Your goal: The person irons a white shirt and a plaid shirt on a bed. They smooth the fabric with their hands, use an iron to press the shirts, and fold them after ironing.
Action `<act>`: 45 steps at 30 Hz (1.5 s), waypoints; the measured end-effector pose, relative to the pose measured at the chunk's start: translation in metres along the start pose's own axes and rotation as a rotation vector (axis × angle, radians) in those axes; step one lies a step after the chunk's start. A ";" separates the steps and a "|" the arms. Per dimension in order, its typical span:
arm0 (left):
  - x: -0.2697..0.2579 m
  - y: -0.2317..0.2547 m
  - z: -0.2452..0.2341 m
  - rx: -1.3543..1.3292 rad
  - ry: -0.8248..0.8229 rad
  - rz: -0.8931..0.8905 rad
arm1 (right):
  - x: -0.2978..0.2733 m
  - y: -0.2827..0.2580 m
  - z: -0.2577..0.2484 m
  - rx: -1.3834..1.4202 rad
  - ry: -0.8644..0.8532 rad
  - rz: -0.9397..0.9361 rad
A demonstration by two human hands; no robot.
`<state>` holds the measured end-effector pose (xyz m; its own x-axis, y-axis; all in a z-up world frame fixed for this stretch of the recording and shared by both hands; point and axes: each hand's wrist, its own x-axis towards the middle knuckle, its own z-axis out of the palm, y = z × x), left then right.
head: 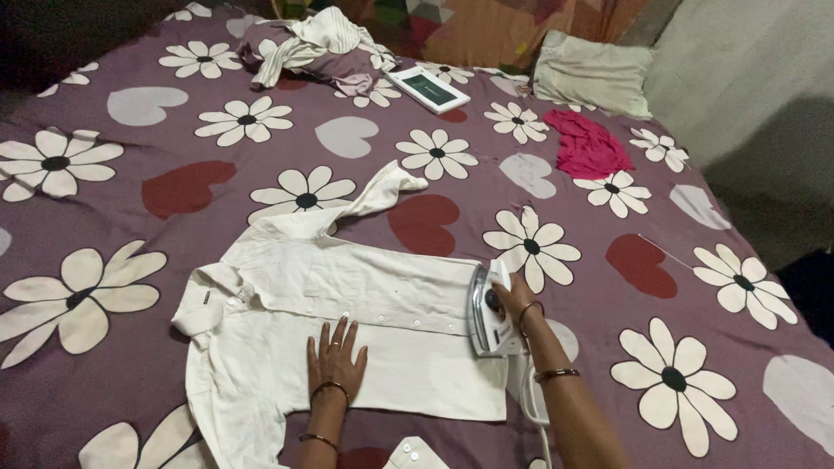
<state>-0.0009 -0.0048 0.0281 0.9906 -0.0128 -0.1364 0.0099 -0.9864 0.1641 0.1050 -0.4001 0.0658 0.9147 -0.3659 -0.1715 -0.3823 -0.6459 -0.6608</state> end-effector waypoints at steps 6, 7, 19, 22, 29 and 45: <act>-0.008 -0.001 0.001 0.030 0.027 0.004 | -0.017 -0.023 0.062 0.571 -0.213 -0.215; -0.008 -0.002 0.001 0.029 0.031 -0.001 | -0.018 -0.028 0.075 0.474 -0.229 -0.155; -0.003 -0.004 0.007 -0.002 0.068 -0.045 | 0.041 -0.074 0.124 -0.070 -0.080 -0.089; -0.005 -0.004 0.006 0.007 0.064 -0.023 | 0.036 -0.075 0.120 -0.070 -0.121 -0.048; 0.003 -0.037 -0.012 0.026 -0.041 -0.005 | 0.020 -0.039 0.099 -0.209 -0.137 -0.128; 0.001 -0.064 -0.019 0.080 0.097 -0.147 | 0.031 -0.067 0.075 0.004 -0.184 -0.063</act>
<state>0.0018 0.0620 0.0364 0.9878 0.1445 -0.0576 0.1483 -0.9864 0.0702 0.1688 -0.3178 0.0506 0.9455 -0.1963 -0.2599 -0.3234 -0.6612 -0.6769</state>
